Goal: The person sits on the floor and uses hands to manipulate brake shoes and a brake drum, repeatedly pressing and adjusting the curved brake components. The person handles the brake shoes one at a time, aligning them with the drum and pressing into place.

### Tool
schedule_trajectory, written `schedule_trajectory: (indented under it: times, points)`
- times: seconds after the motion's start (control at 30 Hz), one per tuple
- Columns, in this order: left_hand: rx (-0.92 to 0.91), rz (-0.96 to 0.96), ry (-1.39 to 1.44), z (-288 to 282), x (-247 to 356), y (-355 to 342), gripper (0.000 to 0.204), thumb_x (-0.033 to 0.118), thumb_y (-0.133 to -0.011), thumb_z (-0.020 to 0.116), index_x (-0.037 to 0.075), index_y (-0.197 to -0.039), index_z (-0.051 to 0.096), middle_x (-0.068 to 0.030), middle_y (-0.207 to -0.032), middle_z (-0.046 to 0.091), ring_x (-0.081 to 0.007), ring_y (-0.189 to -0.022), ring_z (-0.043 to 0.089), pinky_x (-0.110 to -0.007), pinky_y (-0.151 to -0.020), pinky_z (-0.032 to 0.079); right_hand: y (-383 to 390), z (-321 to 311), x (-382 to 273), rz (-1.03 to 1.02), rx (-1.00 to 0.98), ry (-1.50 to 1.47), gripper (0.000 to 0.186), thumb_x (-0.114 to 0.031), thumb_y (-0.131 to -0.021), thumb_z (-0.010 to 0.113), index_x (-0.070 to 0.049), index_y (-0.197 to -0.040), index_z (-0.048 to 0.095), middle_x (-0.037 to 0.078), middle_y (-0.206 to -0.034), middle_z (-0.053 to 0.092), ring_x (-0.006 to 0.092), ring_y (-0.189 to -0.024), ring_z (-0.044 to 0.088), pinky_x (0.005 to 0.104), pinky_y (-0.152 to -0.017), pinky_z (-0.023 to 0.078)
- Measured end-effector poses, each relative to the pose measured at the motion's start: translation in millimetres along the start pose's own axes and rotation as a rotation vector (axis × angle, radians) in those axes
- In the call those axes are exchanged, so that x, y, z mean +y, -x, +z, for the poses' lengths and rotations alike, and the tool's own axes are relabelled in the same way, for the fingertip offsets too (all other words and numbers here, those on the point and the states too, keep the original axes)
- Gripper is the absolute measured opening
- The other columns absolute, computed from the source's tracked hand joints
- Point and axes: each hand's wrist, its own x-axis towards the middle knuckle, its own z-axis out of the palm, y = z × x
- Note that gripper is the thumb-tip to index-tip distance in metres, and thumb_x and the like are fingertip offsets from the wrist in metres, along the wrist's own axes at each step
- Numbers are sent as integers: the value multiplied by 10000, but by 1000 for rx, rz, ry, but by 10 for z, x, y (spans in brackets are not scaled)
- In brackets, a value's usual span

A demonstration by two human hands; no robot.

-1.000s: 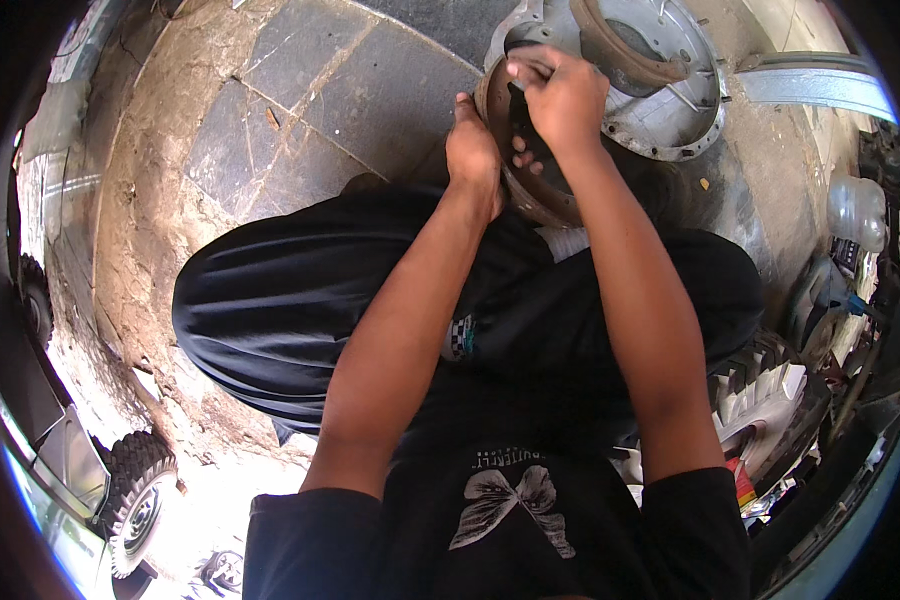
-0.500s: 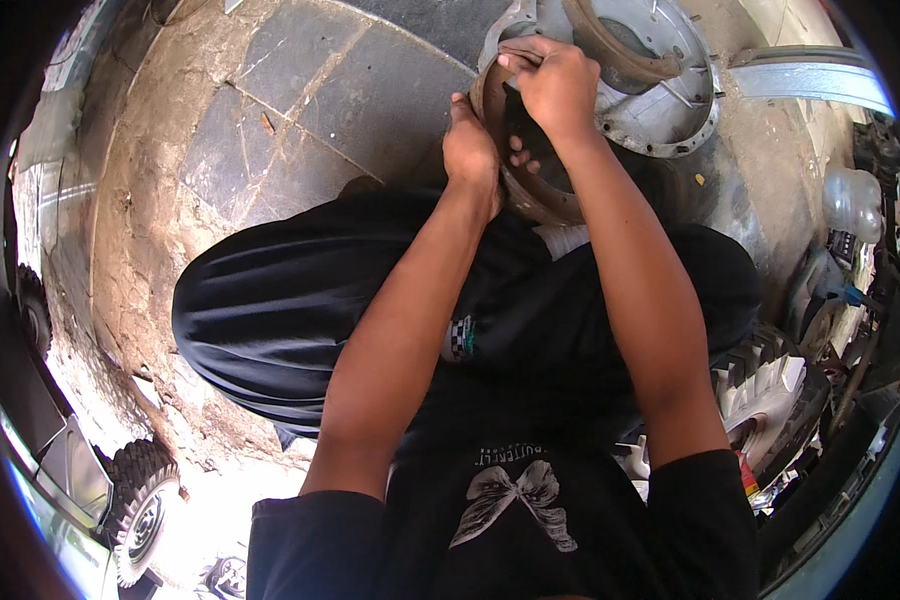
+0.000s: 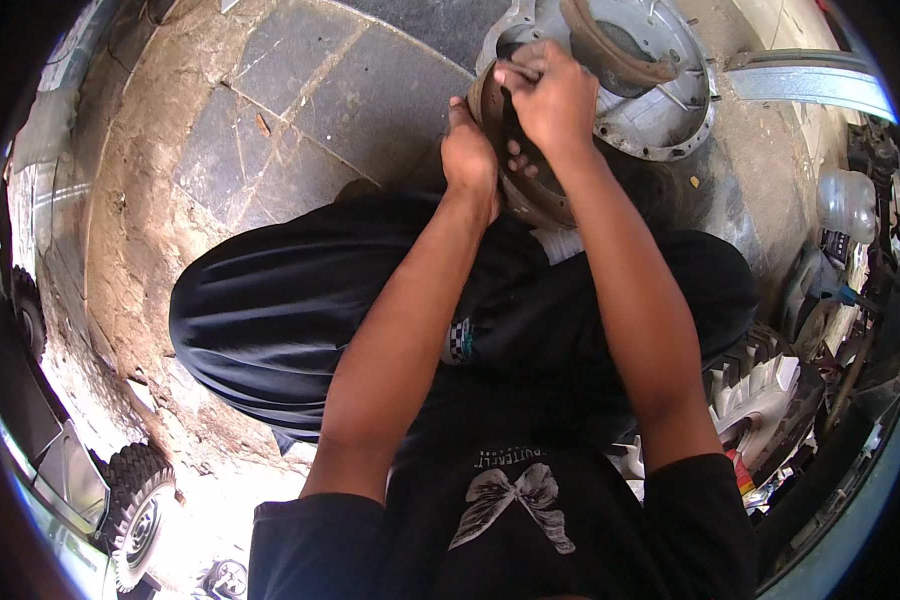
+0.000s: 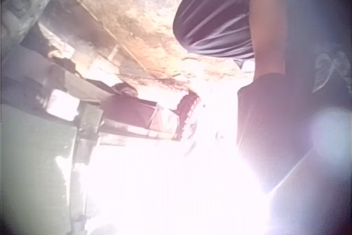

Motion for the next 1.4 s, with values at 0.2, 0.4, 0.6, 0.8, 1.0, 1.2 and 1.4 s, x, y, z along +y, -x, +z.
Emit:
schedule_trajectory:
  times: [0.2,0.4,0.6,0.8,1.0,1.2,1.4]
  points:
    - [3,24,-27,7,16,10,661,574,-1089,199,58,-977,597,-86,-667,531,-239,-543,538,-404,-525,536,204,-59,-55,-40,-39,-11,162,-122,-817,842,-69,-931,740,93,-872,784,187,-805,768,317,-753,575]
    - [-25,43,-30,-54,-23,-66,664,559,-1094,185,56,-955,594,-87,-671,537,-231,-536,526,-396,-518,519,165,-104,-143,49,-96,-38,133,-52,-801,825,-36,-857,705,101,-859,780,214,-833,769,334,-789,571]
    - [-30,9,8,17,-7,2,671,541,-1098,190,42,-909,596,-89,-648,536,-228,-529,526,-384,-496,482,0,-45,5,-85,-22,30,140,-130,-831,835,-49,-872,728,71,-826,769,183,-753,752,323,-715,568]
    - [-23,36,-45,-18,-8,-20,621,536,-1101,191,96,-993,615,-63,-703,563,-215,-576,514,-369,-569,471,191,-111,-104,68,-78,-21,160,-133,-829,839,-38,-872,717,82,-813,763,197,-732,735,338,-700,563]
    - [59,80,-67,24,-9,-21,642,531,-1101,200,55,-999,618,-81,-702,576,-221,-563,533,-373,-550,490,389,-52,-78,156,-51,-53,187,-179,-859,835,-25,-893,736,86,-813,761,166,-676,717,313,-651,560]
    - [-67,44,-90,-14,4,3,620,519,-1105,170,89,-1097,616,-79,-783,604,-206,-648,547,-346,-617,487,222,-155,-307,552,-128,-166,261,-231,-852,852,-13,-951,749,73,-769,741,155,-523,661,318,-463,517]
    - [-9,35,-91,-16,7,16,619,528,-1103,173,101,-986,606,-65,-708,552,-219,-610,511,-365,-614,479,184,-122,-353,527,-89,-234,265,-242,-865,845,-20,-965,741,75,-741,706,147,-458,594,321,-341,432]
